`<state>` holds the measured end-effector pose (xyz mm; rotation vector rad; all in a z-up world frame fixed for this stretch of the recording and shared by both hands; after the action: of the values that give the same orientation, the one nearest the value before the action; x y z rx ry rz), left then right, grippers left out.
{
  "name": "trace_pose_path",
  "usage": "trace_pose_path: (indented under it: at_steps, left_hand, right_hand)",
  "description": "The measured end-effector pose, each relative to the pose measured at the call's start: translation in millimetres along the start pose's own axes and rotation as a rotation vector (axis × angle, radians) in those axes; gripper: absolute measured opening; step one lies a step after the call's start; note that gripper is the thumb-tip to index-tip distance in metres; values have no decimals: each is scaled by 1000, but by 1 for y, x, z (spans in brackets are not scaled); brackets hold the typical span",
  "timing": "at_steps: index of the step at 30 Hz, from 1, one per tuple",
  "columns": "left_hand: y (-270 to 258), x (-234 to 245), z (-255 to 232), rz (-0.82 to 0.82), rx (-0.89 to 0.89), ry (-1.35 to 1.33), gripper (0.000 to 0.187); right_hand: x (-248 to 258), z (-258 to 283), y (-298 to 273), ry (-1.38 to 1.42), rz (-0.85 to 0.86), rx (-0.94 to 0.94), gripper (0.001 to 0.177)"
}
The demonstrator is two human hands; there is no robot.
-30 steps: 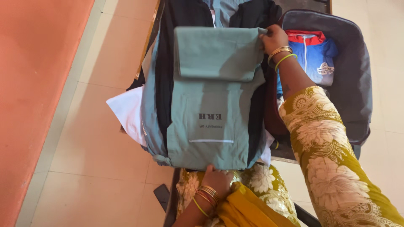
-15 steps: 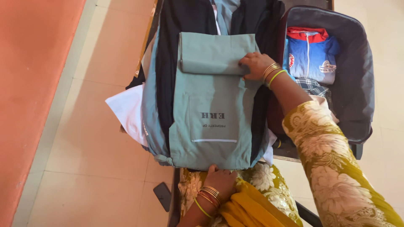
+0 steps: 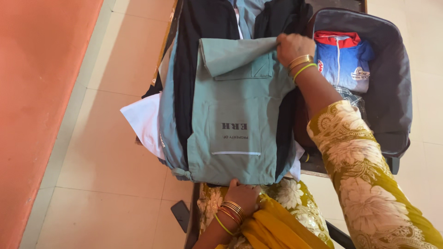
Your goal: The person takes a pair of green trousers from a pile, folds them on a low surface, and places them neatly inside an open suitcase.
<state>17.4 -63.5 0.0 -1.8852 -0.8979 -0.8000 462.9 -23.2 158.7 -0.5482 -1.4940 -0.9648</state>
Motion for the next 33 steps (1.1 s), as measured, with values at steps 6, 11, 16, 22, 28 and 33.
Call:
trace_pose_path:
  at_steps: [6, 11, 16, 22, 28, 33]
  left_hand:
    - [-1, 2, 1, 44, 1, -28, 43]
    - [-1, 5, -2, -4, 2, 19, 47]
    - [-4, 9, -3, -66, -9, 10, 55]
    - [-2, 10, -3, -81, -3, 18, 55]
    - [-3, 11, -2, -121, -12, 15, 43]
    - [-1, 12, -4, -73, 2, 41, 40]
  right_hand:
    - [49, -15, 7, 233, -236, -139, 26]
    - [34, -14, -23, 861, -9, -305, 38]
    - [40, -1, -45, 950, 61, -272, 36]
    - [39, 12, -60, 786, 179, -221, 33]
    - [38, 35, -106, 394, 152, -140, 40]
    - [33, 51, -167, 434, 102, -231, 39]
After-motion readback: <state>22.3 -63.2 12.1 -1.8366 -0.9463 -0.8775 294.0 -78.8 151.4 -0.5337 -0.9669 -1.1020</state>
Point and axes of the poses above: each hand's wrist, its own y-axis towards the middle knuckle, its own x-axis out of the back of the hand, z = x × y, the point moved 10 cm from there along y, towards the middle knuckle, and after that the axes turned 13 degrees about y, right-handed, at the moved point
